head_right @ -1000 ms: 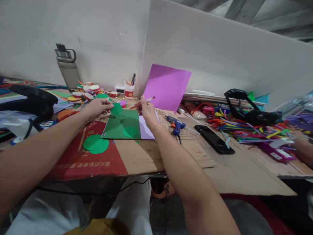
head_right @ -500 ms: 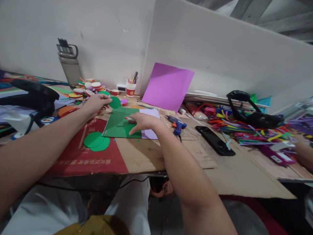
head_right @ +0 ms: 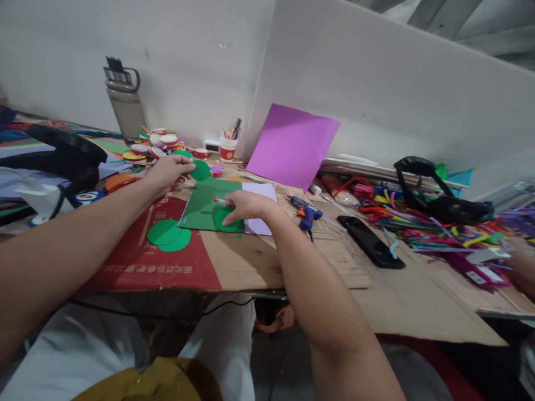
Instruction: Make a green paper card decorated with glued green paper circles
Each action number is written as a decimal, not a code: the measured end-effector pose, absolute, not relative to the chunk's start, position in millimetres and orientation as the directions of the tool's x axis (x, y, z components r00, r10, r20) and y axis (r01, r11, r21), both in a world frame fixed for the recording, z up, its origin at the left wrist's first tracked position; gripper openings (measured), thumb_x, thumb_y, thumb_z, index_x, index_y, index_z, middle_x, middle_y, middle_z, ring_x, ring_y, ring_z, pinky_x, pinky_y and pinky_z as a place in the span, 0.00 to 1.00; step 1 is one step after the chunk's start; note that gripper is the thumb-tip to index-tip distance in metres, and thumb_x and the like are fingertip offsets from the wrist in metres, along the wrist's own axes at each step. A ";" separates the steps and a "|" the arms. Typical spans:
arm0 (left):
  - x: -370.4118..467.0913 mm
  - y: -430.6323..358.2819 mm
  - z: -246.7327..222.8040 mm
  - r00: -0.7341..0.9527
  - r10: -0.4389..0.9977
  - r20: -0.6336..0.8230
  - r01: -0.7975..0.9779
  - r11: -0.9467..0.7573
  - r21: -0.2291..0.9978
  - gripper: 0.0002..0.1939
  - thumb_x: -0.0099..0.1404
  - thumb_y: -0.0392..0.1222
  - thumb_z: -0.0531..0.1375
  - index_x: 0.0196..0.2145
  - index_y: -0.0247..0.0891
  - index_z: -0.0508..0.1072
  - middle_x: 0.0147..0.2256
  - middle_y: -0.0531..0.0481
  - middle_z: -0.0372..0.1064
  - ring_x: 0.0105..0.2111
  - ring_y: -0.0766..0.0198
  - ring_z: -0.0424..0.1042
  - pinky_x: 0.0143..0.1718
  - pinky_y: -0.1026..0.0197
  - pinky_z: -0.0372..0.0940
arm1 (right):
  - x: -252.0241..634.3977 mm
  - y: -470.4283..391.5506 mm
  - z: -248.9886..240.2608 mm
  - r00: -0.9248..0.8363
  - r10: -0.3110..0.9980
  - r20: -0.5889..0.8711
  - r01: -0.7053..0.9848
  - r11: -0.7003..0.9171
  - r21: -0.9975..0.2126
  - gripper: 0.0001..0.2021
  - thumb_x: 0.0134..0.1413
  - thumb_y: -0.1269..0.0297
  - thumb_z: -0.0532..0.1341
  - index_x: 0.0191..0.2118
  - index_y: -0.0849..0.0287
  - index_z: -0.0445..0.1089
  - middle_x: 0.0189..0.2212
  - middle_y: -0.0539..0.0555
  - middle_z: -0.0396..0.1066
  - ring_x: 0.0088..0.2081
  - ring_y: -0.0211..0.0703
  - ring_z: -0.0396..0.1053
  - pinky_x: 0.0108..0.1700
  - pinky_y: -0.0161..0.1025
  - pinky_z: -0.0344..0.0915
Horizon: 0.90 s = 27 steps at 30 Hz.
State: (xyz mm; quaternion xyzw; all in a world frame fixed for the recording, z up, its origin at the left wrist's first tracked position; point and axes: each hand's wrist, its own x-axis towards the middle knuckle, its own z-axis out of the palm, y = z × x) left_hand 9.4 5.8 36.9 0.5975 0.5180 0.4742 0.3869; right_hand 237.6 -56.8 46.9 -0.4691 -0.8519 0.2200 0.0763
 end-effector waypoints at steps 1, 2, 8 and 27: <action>9.0 7.0 37.3 0.007 0.985 0.173 0.242 -0.170 0.955 0.05 0.58 0.35 0.62 0.27 0.35 0.69 0.17 0.55 0.64 0.15 0.73 0.60 0.16 0.70 0.51 | 238.9 -55.2 46.3 -0.552 0.832 -0.051 0.750 0.469 -0.467 0.14 0.39 0.61 0.69 0.20 0.56 0.63 0.18 0.44 0.59 0.22 0.34 0.54 0.26 0.35 0.49; 8.2 8.8 38.1 0.003 0.983 0.183 0.226 -0.179 0.958 0.05 0.58 0.35 0.62 0.26 0.35 0.69 0.17 0.55 0.64 0.15 0.73 0.61 0.17 0.70 0.52 | 239.1 -54.3 46.1 -0.550 0.835 -0.018 0.729 0.470 -0.497 0.14 0.43 0.61 0.67 0.19 0.56 0.61 0.17 0.44 0.57 0.21 0.33 0.52 0.26 0.35 0.48; -4.5 20.9 50.6 -0.064 0.974 0.217 -0.005 -0.218 0.976 0.07 0.57 0.34 0.62 0.25 0.35 0.67 0.18 0.56 0.62 0.18 0.72 0.63 0.18 0.70 0.52 | 205.7 -69.6 44.3 -0.440 0.869 0.225 0.527 0.453 -0.719 0.15 0.47 0.61 0.65 0.20 0.57 0.58 0.19 0.44 0.55 0.23 0.33 0.51 0.27 0.34 0.49; 4.8 11.3 43.9 0.071 0.982 0.173 0.103 -0.180 0.978 0.04 0.56 0.34 0.63 0.26 0.35 0.70 0.16 0.55 0.62 0.16 0.73 0.59 0.17 0.69 0.52 | 197.8 -70.8 51.5 -0.097 0.790 0.606 0.572 0.543 -0.615 0.09 0.58 0.58 0.58 0.36 0.57 0.71 0.32 0.53 0.71 0.35 0.42 0.66 0.41 0.39 0.60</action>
